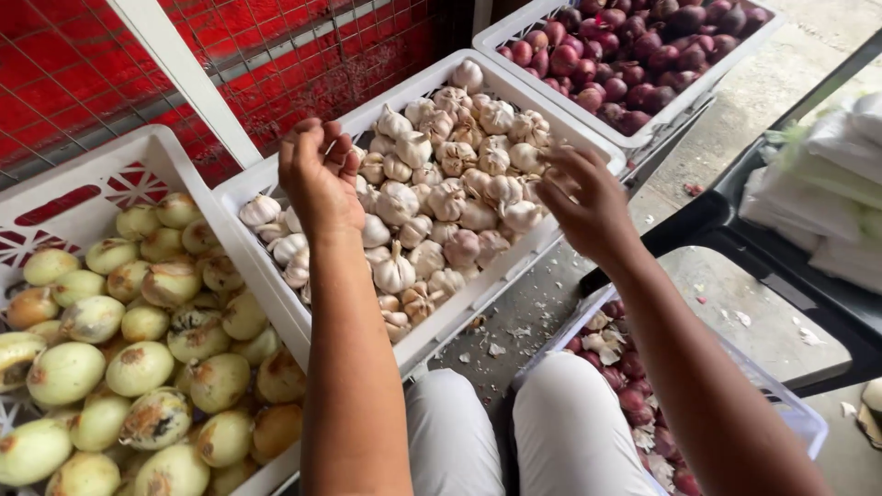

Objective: The person sits cross-legged on a chair and peels garlic cloves by hand, removing the outer skin and placing the cloves into a white basket. The person also picks up and handles red onions from a nearby basket.

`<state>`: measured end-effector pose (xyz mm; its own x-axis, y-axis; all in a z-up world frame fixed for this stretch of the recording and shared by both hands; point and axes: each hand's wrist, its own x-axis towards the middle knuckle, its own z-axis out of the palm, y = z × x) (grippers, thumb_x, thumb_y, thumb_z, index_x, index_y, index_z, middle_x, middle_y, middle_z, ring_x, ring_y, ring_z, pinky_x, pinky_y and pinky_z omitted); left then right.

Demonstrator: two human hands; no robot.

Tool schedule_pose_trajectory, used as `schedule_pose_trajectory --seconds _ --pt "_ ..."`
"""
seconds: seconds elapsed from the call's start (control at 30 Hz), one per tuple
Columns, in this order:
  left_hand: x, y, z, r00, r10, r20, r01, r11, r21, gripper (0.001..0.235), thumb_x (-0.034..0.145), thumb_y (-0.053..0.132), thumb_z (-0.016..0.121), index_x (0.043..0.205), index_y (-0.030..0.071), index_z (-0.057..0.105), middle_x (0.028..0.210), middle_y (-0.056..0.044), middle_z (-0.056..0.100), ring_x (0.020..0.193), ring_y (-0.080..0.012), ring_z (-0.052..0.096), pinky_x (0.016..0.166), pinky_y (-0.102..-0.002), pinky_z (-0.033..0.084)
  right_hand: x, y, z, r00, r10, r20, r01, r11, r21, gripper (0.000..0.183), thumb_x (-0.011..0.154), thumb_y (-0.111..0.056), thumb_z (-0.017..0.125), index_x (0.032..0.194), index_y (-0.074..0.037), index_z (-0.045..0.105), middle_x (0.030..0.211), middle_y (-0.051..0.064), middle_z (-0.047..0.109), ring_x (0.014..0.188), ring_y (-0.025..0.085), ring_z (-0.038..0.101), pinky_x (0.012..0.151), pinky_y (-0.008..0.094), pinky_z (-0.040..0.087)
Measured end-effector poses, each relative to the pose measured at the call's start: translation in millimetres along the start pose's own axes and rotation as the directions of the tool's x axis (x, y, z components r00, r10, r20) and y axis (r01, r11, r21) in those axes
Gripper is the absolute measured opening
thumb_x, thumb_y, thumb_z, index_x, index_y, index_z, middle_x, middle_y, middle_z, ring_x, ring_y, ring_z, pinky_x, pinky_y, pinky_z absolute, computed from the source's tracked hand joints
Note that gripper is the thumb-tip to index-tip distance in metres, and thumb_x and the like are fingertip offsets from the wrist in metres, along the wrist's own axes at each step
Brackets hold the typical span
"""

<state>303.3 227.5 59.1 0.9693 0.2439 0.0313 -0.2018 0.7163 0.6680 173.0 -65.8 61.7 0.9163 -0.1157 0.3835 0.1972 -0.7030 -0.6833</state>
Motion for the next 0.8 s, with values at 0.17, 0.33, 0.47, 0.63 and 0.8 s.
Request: schedule_pose_trajectory --seconds 0.17,0.33,0.47,0.63,0.8 --pt "-75 -52 20 0.89 0.044 0.454 -0.375 0.637 0.673 0.015 0.099 0.026 0.061 0.104 0.012 0.063 0.088 -0.005 0.073 0.069 -0.0138 0.067 0.054 -0.029 0.053 -151 74 -43 0.959 0.272 -0.082 -0.259 0.955 0.141 0.031 0.099 -0.022 0.065 0.125 -0.006 0.071 0.114 0.007 0.071 0.105 0.018 0.069 0.09 0.029 0.053" --pt "-214 -83 25 0.592 0.097 0.8 -0.787 0.282 0.549 0.013 0.1 0.02 0.062 0.092 0.01 0.067 0.089 -0.01 0.073 0.076 -0.0247 0.074 0.067 -0.037 0.06 -250 123 -55 0.829 0.557 -0.042 -0.527 0.806 0.269 0.032 0.104 -0.021 0.065 0.13 -0.005 0.074 0.108 0.012 0.074 0.093 0.015 0.062 0.081 0.028 0.05" --pt "-292 -93 21 0.575 -0.011 0.818 -0.732 0.44 0.52 0.011 0.095 0.019 0.066 0.091 0.009 0.066 0.09 -0.012 0.071 0.083 -0.0343 0.07 0.075 -0.044 0.057 -285 106 -68 0.801 0.591 -0.09 -0.522 0.765 0.377 0.03 0.1 -0.021 0.062 0.124 -0.004 0.07 0.113 0.002 0.074 0.098 0.012 0.068 0.083 0.026 0.053" --pt "-353 -152 -7 0.458 -0.276 0.845 -0.673 0.514 0.532 0.011 0.092 0.021 0.068 0.092 0.01 0.068 0.092 -0.011 0.072 0.082 -0.0345 0.07 0.079 -0.047 0.055 -369 159 -86 0.781 0.598 -0.18 -0.488 0.764 0.421 0.026 0.106 -0.018 0.066 0.123 0.002 0.071 0.11 0.005 0.073 0.098 0.011 0.065 0.088 0.026 0.052" --pt "-366 -180 1 0.422 -0.364 0.831 -0.698 0.455 0.554 0.013 0.09 0.022 0.07 0.091 0.01 0.068 0.093 -0.01 0.074 0.085 -0.0343 0.071 0.079 -0.048 0.056 -421 163 -107 0.644 0.736 -0.209 -0.55 0.635 0.543 0.024 0.104 -0.017 0.062 0.122 -0.004 0.07 0.109 0.0 0.073 0.092 0.009 0.068 0.08 0.024 0.053"
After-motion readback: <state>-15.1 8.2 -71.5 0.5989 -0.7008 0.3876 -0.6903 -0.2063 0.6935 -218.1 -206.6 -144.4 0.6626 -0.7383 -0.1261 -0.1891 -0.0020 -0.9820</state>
